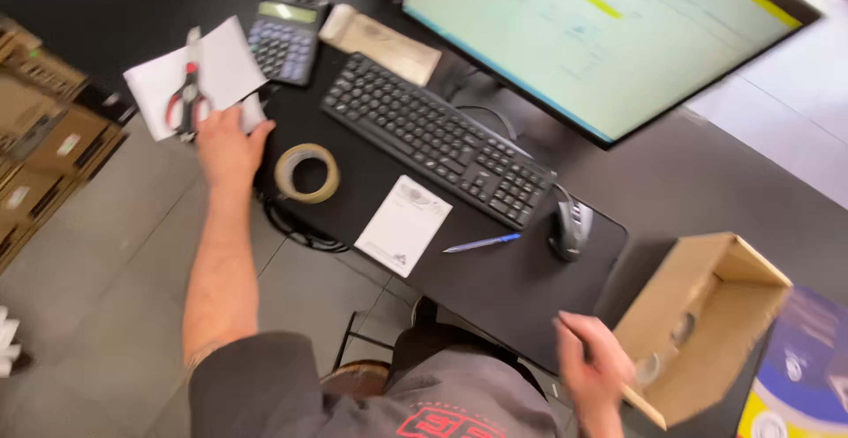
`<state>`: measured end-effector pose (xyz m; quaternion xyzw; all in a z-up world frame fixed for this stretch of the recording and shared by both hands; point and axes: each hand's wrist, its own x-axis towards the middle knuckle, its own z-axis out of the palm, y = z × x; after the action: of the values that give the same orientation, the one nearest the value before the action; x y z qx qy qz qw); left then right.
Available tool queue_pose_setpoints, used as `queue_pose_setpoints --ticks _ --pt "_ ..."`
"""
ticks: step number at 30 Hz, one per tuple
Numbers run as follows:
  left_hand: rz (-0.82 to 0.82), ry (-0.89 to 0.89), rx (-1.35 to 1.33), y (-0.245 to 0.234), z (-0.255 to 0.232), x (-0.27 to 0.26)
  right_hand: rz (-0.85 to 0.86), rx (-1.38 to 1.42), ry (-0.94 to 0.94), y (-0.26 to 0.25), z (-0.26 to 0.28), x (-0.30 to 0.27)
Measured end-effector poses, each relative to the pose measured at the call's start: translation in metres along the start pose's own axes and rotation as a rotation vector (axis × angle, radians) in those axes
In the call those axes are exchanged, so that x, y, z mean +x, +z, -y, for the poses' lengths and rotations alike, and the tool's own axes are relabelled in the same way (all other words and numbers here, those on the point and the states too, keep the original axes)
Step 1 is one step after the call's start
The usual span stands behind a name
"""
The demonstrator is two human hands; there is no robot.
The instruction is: The person uses scissors to cut a white sheet of paper into smaller rectangular pieces. They repeatedly place the cut pieces into a cardboard box containing other items. The person also briefly interacts with a computer mouse and places the scissors on the desk.
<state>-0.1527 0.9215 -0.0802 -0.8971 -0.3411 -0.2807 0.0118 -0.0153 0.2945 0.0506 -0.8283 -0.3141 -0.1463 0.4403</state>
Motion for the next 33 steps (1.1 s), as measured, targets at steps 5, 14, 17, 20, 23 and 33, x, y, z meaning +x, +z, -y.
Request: queue_pose_setpoints --ticks 5,14,17,20,23,33 --pt "-0.088 0.072 0.055 0.001 -0.002 -0.013 -0.048 -0.263 -0.137 0.069 -0.028 0.032" --pt "-0.611 -0.258 -0.41 -0.085 -0.09 -0.027 -0.091 -0.476 0.069 0.095 -0.087 0.037" --pt "-0.71 -0.416 -0.583 -0.091 -0.13 -0.046 -0.081 -0.461 0.146 0.101 -0.097 0.043" --pt "-0.567 -0.018 -0.791 -0.11 -0.181 -0.07 -0.081 -0.463 0.168 0.107 -0.107 0.047" --pt "-0.241 0.288 -1.617 -0.17 -0.273 -0.05 -0.03 -0.46 0.178 0.108 -0.111 0.046" --pt "0.719 1.569 -2.522 -0.25 -0.363 -0.007 -0.013 -0.407 0.102 0.106 -0.108 0.049"
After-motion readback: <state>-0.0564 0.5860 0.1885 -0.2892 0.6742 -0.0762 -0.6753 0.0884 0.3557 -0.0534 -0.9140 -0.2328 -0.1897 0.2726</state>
